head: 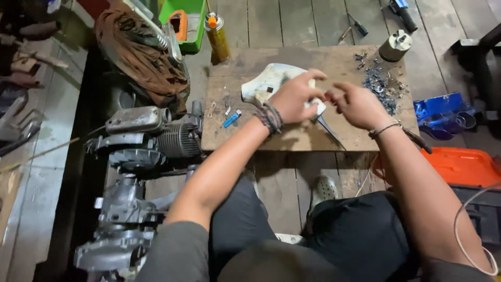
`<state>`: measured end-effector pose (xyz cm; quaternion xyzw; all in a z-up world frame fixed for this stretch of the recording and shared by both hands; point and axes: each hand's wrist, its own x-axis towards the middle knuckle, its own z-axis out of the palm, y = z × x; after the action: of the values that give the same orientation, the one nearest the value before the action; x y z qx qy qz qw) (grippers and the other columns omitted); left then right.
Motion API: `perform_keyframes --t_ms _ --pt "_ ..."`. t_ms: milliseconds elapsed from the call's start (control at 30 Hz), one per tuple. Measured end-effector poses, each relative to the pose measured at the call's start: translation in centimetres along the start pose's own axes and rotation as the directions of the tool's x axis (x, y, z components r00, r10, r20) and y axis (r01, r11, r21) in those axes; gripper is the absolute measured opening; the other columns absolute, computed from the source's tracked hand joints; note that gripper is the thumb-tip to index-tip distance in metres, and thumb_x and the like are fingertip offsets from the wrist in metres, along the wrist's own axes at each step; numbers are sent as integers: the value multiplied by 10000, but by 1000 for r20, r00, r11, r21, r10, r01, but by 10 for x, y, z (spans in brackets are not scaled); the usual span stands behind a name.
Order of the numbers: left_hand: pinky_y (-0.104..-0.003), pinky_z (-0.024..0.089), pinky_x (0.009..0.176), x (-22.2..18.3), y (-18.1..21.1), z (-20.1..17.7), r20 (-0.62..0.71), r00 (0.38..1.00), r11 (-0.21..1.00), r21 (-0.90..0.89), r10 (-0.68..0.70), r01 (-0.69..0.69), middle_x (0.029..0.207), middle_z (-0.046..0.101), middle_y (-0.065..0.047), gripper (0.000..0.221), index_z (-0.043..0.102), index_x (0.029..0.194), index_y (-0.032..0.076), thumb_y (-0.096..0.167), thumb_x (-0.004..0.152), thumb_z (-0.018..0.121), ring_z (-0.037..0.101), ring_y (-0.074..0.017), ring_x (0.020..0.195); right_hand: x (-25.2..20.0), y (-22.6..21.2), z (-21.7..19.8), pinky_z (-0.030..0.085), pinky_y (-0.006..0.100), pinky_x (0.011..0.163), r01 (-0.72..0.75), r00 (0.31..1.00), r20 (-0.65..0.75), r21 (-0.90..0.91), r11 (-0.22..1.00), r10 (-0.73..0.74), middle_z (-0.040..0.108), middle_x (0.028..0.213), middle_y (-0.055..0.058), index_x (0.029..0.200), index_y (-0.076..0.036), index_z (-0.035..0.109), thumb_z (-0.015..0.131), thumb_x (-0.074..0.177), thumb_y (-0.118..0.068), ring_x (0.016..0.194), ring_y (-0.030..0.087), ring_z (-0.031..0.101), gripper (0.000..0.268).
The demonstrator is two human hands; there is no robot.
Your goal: Repairing a motorcycle component using a blowtorch and wire brush
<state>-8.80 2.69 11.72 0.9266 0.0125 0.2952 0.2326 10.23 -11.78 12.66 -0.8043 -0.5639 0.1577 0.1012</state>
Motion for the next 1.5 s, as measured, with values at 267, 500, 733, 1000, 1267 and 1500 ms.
perform_keyframes --t_ms 267,500,733,1000,1267,1500 --pt "-471 528 938 -66 -142 25 -119 691 662 209 -713 719 1097 573 -2 589 608 1130 219 433 648 871 623 -288 1086 49 25 11 566 575 827 -119 987 -113 -64 991 111 782 1003 160 1160 -128 736 674 973 -418 987 446 725 351" --pt "-570 189 1245 -44 -116 -4 221 377 432 325 -900 841 1565 368 -174 1075 346 1551 47 577 764 852 239 -348 1509 85 6 42 547 577 932 -67 996 55 -34 997 69 773 1075 205 1248 -232 675 550 974 -360 1065 466 706 326" --pt "-549 240 1200 -47 -123 -10 235 384 444 326 -893 834 1480 457 -127 1131 383 1507 115 660 650 880 336 -317 1442 105 49 47 584 566 809 -143 985 -112 -113 983 130 763 975 150 1255 -233 618 574 1062 -467 941 424 745 307" --pt "-583 276 1212 -51 -114 -13 244 373 433 278 -895 857 1515 417 -218 1285 256 1559 124 595 592 958 377 -436 1443 116 83 74 596 547 797 -195 979 -105 -224 955 176 747 923 170 1219 -212 583 568 1043 -453 899 443 753 298" --pt "-585 352 1144 -39 -81 -9 211 321 379 365 -923 850 1442 489 -236 1185 207 1484 141 683 667 872 455 -432 1388 77 5 62 545 619 884 -105 994 19 21 994 105 742 1021 263 1216 -152 620 581 1028 -380 1024 524 697 298" --pt "-542 363 1160 -62 -112 12 264 333 406 309 -905 860 1406 547 -256 1266 205 1498 147 674 599 923 467 -425 1392 92 54 70 577 579 848 -241 970 -59 -63 969 237 753 986 195 1226 -245 617 574 1014 -401 974 478 729 266"
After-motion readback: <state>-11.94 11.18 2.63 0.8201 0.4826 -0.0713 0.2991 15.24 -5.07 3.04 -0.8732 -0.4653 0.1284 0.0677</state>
